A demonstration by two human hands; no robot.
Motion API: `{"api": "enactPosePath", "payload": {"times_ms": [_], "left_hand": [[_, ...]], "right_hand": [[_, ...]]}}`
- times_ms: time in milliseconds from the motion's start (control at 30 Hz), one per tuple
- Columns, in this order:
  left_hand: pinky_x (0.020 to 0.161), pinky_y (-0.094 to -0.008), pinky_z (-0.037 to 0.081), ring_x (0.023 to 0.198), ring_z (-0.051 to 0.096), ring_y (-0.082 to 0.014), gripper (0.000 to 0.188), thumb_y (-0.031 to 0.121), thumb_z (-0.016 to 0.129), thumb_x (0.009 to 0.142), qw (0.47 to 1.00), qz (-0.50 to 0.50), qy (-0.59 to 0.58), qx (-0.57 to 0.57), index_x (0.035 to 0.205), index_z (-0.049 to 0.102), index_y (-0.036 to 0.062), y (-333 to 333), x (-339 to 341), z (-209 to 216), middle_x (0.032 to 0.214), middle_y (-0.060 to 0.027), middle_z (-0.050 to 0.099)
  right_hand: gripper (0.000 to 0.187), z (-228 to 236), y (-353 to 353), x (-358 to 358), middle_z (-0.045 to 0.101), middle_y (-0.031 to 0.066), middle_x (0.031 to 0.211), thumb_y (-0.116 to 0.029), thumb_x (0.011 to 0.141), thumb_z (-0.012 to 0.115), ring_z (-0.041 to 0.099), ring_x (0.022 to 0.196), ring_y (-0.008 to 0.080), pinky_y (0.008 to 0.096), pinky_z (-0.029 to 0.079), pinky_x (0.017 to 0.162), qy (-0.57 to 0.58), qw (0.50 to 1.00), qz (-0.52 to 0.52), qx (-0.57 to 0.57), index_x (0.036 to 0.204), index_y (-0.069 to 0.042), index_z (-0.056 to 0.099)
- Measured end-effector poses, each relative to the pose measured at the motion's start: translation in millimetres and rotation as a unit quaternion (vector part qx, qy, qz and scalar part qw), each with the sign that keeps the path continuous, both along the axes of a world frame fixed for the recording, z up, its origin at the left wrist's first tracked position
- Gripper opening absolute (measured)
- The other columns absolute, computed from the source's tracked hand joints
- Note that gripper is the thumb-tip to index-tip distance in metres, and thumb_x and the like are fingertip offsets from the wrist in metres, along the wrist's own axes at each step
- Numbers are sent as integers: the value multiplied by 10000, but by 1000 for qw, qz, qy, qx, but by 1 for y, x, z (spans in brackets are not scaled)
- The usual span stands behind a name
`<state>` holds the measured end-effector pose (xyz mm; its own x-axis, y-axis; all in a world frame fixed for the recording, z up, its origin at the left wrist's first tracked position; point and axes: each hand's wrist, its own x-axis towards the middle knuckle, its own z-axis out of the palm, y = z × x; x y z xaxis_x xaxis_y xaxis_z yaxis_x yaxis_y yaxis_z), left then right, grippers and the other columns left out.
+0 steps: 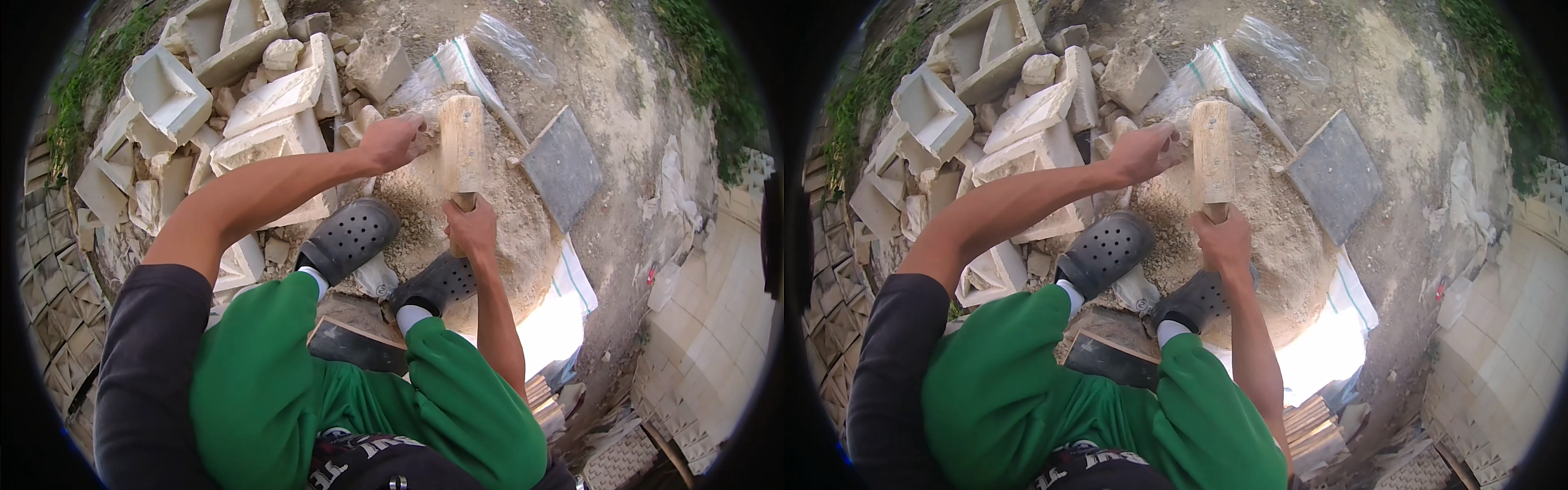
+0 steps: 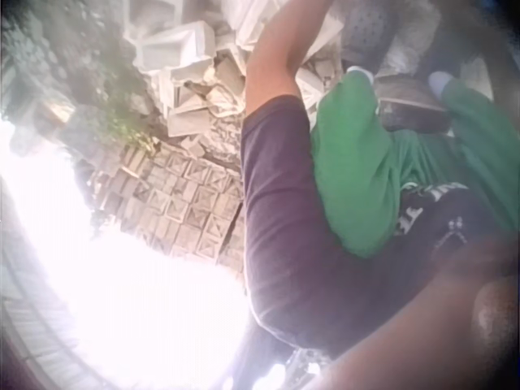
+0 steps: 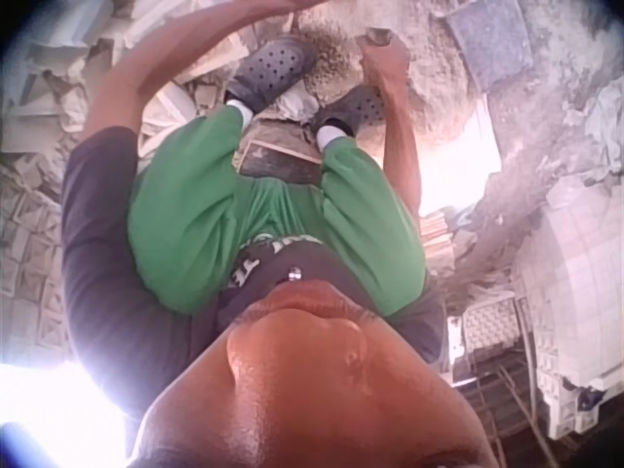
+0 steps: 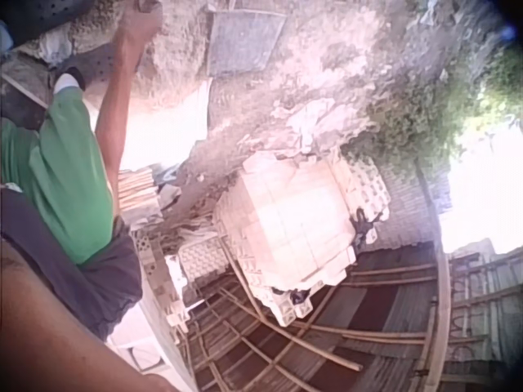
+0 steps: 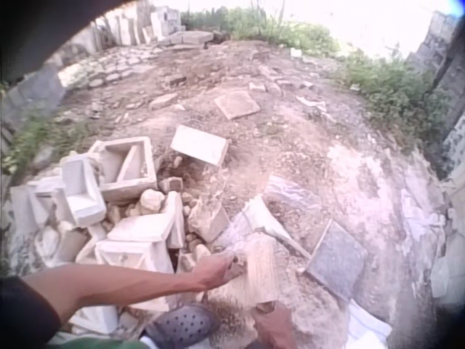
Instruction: The person repeatedly picks up small stone fragments and strikes them with a wooden mallet on a pile of sand to break them into smaller pieces. The person occasionally moves broken pieces aside and continues the process.
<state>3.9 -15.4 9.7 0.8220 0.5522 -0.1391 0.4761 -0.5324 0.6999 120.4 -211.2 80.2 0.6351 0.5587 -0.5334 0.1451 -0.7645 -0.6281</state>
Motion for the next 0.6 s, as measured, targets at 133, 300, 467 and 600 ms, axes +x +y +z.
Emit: {"api": "enactPosePath", "payload": {"times_ms": [133, 300, 467, 600], "left_hand": [[746, -420, 518, 851, 670, -300, 416, 320, 758, 851, 1000, 16, 1, 2, 1128, 599, 53, 6, 2, -4, 913, -112, 665], [753, -421, 519, 868, 675, -300, 426, 310, 765, 843, 999, 28, 5, -24, 1140, 599, 53, 6, 6, -3, 917, -115, 669], [784, -430, 521, 940, 668, -312, 390, 335, 742, 869, 998, 41, 34, -38, 1131, 590, 89, 4, 7, -1, 974, -104, 672], [767, -424, 521, 884, 677, -302, 425, 325, 763, 850, 999, 31, 6, -13, 1138, 605, 56, 6, 6, -3, 932, -112, 679]], "right_hand": [[191, 22, 1, 4, 664, 67, 662, -158, 860, 718, 654, 547, 140, 316, 516, 516, -5, 993, 4, 116, 891, 28, 689], [265, -25, -7, 5, 670, 93, 605, -251, 814, 740, 682, 562, 230, 381, 522, 566, -20, 990, 39, 137, 796, 10, 699], [274, 3, 9, 7, 675, 111, 614, -262, 809, 732, 698, 579, 240, 378, 528, 570, 68, 997, -15, -14, 834, 10, 703], [224, 11, 3, 12, 657, 85, 631, -202, 824, 723, 653, 534, 184, 343, 511, 528, 10, 998, -12, 60, 853, 19, 696]]}}
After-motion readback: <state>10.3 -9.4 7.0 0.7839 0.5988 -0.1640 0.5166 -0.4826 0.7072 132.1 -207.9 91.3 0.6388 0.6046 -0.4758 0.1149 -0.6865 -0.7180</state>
